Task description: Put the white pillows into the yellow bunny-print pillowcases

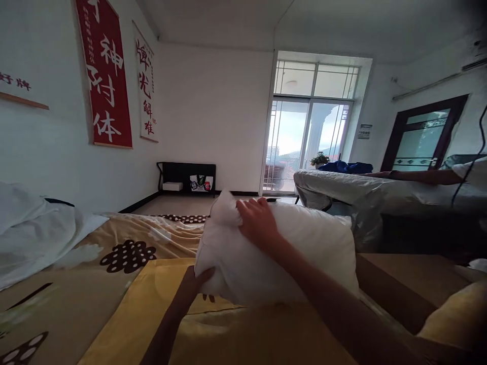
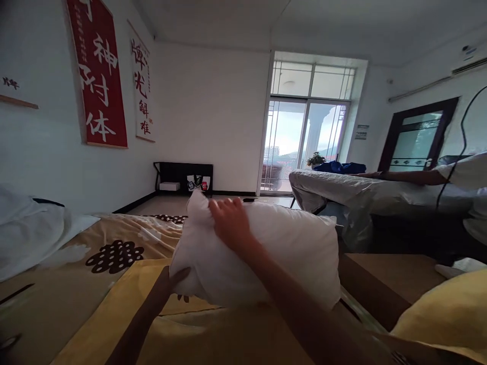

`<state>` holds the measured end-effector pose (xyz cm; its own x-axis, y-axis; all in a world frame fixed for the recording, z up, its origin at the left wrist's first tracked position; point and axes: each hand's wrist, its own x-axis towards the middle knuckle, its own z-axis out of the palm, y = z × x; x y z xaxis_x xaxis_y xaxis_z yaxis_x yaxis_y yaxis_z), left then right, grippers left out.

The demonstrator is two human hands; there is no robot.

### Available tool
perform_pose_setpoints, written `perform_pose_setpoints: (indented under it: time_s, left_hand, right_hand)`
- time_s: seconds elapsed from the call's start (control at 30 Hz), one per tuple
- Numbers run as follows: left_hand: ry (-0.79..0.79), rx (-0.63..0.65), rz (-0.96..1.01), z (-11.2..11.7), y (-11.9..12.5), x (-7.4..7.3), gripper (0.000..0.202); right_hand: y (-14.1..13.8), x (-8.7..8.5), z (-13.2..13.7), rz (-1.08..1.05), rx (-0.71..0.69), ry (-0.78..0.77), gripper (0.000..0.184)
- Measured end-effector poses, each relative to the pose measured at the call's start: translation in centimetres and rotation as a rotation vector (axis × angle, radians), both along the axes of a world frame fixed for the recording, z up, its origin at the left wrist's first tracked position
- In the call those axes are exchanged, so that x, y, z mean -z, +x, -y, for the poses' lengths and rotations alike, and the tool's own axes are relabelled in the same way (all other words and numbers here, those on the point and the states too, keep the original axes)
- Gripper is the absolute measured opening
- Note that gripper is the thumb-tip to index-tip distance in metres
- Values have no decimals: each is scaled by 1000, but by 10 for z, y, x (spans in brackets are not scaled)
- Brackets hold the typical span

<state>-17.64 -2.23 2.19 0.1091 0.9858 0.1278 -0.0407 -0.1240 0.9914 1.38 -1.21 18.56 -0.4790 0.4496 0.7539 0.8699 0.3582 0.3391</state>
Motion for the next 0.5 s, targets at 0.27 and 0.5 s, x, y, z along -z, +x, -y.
perform_pose_setpoints:
  time_s: [0.27,0.5]
  left_hand:
    - [-37,-283,397,-13,6,17,26]
    - [-113,-331,432,-9,12,14,30]
  right_hand:
    - [-39,126,27,40,-164,67,53]
    - [-33,172,20,77,-87,-65,101]
